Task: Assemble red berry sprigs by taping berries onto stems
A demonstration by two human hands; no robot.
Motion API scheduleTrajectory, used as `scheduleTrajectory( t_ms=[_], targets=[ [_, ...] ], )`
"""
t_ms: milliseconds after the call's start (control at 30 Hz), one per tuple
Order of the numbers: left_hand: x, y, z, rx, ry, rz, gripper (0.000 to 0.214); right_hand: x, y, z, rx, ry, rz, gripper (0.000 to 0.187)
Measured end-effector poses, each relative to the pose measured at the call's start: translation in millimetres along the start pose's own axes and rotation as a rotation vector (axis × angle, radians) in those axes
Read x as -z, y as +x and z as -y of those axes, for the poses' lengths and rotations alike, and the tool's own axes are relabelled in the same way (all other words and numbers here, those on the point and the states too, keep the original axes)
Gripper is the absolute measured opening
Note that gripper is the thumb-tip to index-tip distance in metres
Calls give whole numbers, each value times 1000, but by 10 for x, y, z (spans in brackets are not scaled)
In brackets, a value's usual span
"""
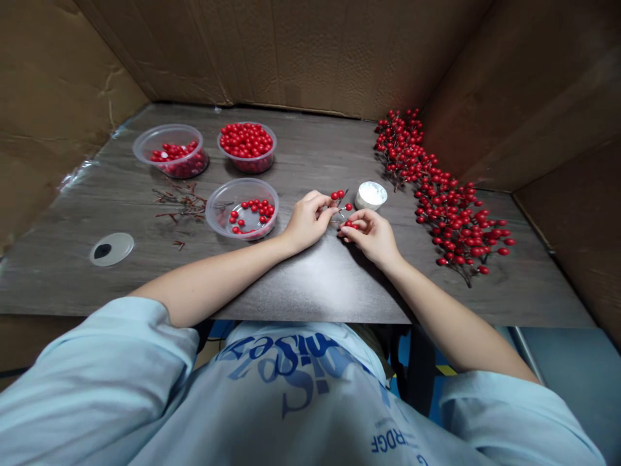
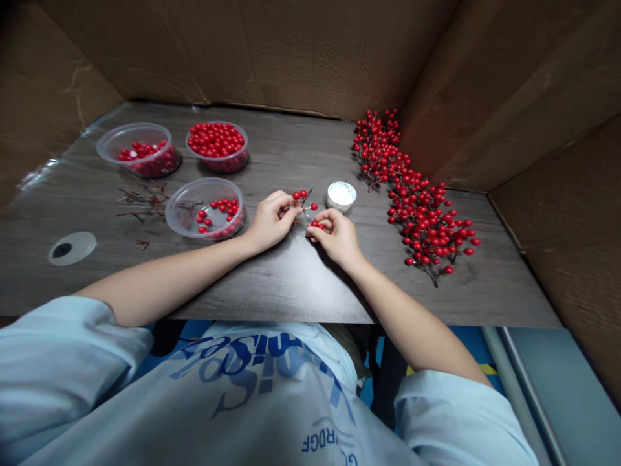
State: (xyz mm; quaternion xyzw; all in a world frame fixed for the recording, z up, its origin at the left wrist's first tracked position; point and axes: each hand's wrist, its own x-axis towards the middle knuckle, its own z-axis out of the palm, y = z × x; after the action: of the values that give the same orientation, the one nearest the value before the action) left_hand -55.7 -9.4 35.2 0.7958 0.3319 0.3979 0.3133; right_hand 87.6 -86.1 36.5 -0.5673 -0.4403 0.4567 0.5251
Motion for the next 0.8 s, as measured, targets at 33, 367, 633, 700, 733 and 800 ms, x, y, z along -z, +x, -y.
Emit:
scheduleTrajectory(
  t_ms=[33, 367, 633, 700, 733, 800],
  targets=[
    [0, -2, -2, 0, 3, 3, 7, -1, -2, 5, 4, -15, 4, 37],
    [-3, -19, -16, -17, 24, 24, 7, -11, -9, 43, 22, 3, -51, 35],
    [-13, -32, -25, -58, 19, 15, 8, -22, -21, 43, 34, 11, -64, 34],
    [-12, -33, -30, -54, 20, 20, 8, -22, -22, 44, 36, 6, -63, 34],
    [-11, -33, -32, -48, 23, 25, 7, -22, -23, 44, 38, 2, -63, 34],
    [-10, -34, -37, -38, 28, 33, 7, -24, -23, 41, 42, -5, -63, 34]
  ],
)
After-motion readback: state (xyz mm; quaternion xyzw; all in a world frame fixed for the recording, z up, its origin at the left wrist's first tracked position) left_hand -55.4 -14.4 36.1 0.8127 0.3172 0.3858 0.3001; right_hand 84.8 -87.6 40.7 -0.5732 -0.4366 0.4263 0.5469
